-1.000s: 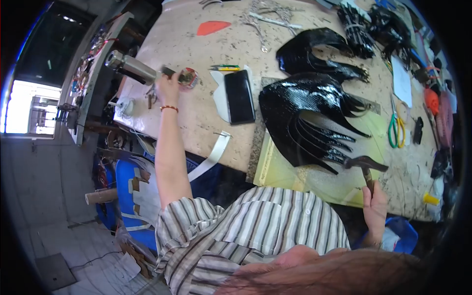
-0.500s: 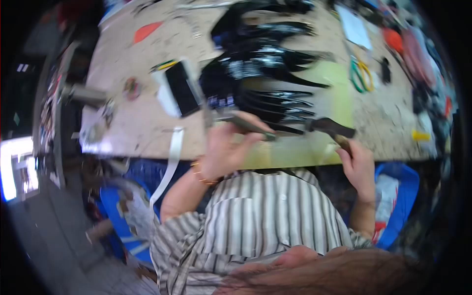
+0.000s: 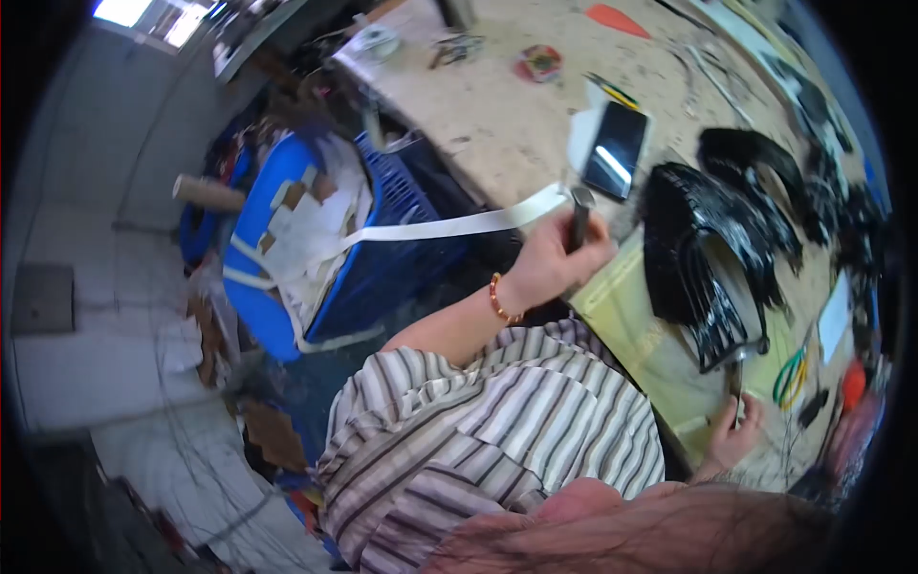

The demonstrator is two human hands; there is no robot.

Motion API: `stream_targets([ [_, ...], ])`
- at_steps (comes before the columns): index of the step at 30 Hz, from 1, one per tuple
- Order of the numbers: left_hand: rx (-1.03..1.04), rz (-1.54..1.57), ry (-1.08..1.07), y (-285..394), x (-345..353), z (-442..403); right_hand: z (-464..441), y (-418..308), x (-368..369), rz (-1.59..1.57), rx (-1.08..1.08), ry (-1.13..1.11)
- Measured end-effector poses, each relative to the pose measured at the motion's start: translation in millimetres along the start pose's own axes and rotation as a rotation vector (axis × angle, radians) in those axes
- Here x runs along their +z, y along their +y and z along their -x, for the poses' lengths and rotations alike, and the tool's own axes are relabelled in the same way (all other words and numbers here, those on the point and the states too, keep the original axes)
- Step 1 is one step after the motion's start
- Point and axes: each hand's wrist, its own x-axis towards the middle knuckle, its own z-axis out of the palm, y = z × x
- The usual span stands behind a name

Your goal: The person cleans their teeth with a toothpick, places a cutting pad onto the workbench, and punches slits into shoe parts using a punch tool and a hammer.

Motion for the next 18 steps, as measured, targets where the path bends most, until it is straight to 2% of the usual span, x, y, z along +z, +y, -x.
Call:
stream_targets([
  [1, 0.121, -0.231, 0.178, -5, -16, -7, -5, 0, 1, -0.007, -0.031, 0.007],
  [3, 0.182, -0.585, 0.435, 2, -38, -16, -16, -10, -2, -0.005, -0.091, 0.02],
  [4, 0.188, -0.575, 0.462, -4, -50, -21, -21, -14, -3, 0.002, -0.116, 0.029],
  [7, 0.251, -0.733, 0.375, -12, -61, -34, -35, -17, -2, -0.004, -0.249, 0.02],
  [9, 0.47, -0.799, 0.282, -24, -58, -48, -45, -31, -5, -0.062, -0.248, -0.083],
  [16, 0.393, -1.039, 0.36, -18, -63, -75, -57, -58, 3, -0.175, -0.346, -0.18],
  [18, 0.43, -1.032, 0.279, -18, -60, -67, -61, -61, 3, -0.17, -0.392, -0.2],
])
